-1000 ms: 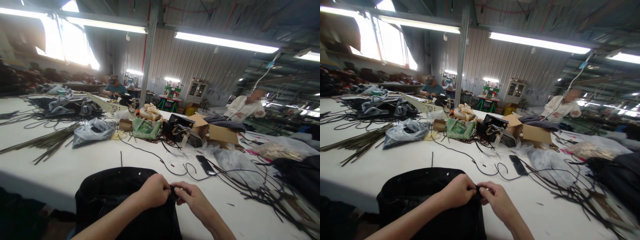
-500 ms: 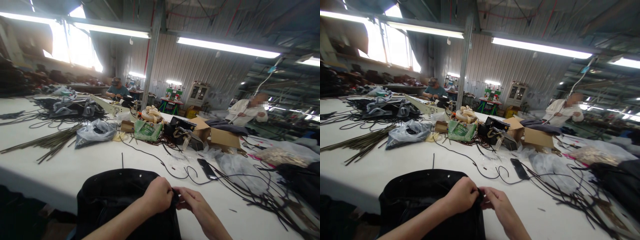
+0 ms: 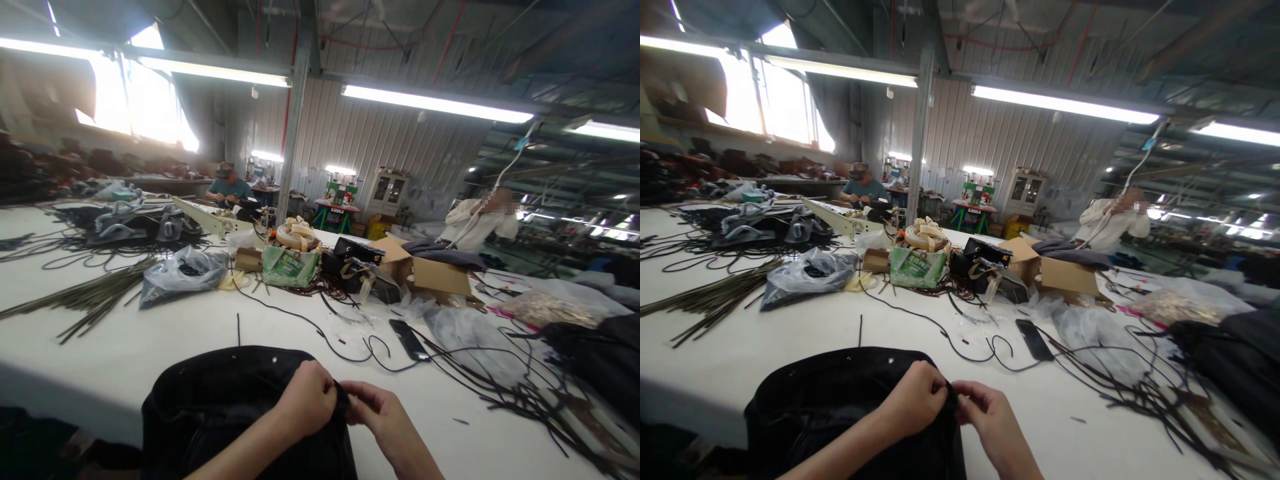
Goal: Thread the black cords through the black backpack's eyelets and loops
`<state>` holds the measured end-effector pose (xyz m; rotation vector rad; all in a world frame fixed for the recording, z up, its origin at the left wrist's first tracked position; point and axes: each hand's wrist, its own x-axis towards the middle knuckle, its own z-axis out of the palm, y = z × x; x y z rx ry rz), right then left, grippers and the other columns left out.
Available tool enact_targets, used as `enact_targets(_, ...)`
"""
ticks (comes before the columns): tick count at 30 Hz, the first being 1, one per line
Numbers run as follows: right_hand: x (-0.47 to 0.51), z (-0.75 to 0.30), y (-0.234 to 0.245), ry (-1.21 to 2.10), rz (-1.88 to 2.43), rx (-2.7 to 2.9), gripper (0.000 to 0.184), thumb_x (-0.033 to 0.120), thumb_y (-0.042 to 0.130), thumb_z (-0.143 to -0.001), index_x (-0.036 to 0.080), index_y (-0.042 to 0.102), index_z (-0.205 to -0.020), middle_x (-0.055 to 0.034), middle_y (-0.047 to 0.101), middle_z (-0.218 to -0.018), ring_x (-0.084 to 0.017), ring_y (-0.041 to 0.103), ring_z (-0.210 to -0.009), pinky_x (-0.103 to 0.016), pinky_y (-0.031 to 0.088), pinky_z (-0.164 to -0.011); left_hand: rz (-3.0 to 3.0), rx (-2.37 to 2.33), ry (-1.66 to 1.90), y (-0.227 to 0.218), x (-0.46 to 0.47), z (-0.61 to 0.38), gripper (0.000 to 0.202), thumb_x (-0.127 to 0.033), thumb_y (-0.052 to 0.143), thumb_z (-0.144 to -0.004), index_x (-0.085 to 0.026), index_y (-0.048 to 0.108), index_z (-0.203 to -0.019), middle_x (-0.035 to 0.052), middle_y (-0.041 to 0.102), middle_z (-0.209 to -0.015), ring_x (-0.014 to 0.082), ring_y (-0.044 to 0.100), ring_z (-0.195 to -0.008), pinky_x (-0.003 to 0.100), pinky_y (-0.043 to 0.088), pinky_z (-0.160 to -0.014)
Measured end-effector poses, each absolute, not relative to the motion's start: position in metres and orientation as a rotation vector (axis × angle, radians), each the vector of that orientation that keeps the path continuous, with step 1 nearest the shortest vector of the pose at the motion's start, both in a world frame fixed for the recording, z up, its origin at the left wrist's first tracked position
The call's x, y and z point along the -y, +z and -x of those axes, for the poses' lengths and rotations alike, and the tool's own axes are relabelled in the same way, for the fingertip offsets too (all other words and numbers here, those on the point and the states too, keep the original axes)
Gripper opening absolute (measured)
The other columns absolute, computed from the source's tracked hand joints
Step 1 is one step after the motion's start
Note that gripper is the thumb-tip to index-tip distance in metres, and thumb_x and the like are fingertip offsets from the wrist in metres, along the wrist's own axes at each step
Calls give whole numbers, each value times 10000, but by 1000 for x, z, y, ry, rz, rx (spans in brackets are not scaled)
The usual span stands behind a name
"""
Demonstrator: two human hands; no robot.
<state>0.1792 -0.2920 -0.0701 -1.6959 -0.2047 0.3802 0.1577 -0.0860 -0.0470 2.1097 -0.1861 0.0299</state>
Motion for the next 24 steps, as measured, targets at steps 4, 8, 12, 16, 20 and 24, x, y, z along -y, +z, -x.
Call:
enact_targets(4, 293, -180, -82, 306, 1702, 205, 654, 710, 919, -753, 197, 894, -1158, -105, 847, -966, -269, 744, -846, -421, 625, -838, -2055, 222, -4, -48, 87, -156, 288, -146, 581, -787, -188, 478, -522, -62, 301, -527, 118, 350, -544, 316, 221, -523)
enact_targets(8, 291, -174, -82, 248, 1706, 207, 589, 677, 913, -788, 213, 901, -1152, -87, 827, -900, -261, 721, -833, -402, 606, -813, -2029, 228, -16, -53, 87, -156, 267, -193, 572, -800, -188, 522, -538, -53, 356, -537, 131, 369, -562, 313, 262, -546)
enact_targets(12, 289, -170, -81, 232, 1692, 210, 586, 682, 936, -757, 214, 913, -1109, -91, 820, -917, -244, 692, -794, -378, 582, -755, -2042, 184, -17, -56, 88, -157, 254, -231, 621, -774, -182, 572, -530, -39, 383, -529, 150, 391, -572, 323, 284, -584)
enact_targets(16, 286, -161, -86, 163, 1668, 218, 590, 715, 912, -776, 224, 912, -1103, -91, 819, -958, -260, 711, -851, -384, 596, -806, -2043, 173, -26, -57, 88, -156, 286, -260, 630, -771, -190, 525, -514, -40, 356, -537, 148, 370, -581, 327, 266, -598)
enact_targets(20, 278, -141, -89, 53, 1661, 200, 539, 682, 831, -892, 227, 885, -1175, -114, 832, -1126, -327, 750, -1096, -410, 597, -972, -2031, 228, -64, -57, 86, -151, 275, -291, 578, -795, -199, 486, -553, -40, 345, -582, 147, 362, -614, 324, 258, -599)
enact_targets(24, 269, -118, -87, -23, 1637, 155, 434, 592, 725, -995, 228, 854, -1193, -120, 818, -1204, -319, 760, -1124, -387, 597, -933, -1979, 278, -173, -57, 88, -142, 320, -390, 538, -871, -167, 629, -662, -18, 450, -640, 162, 392, -648, 305, 299, -602)
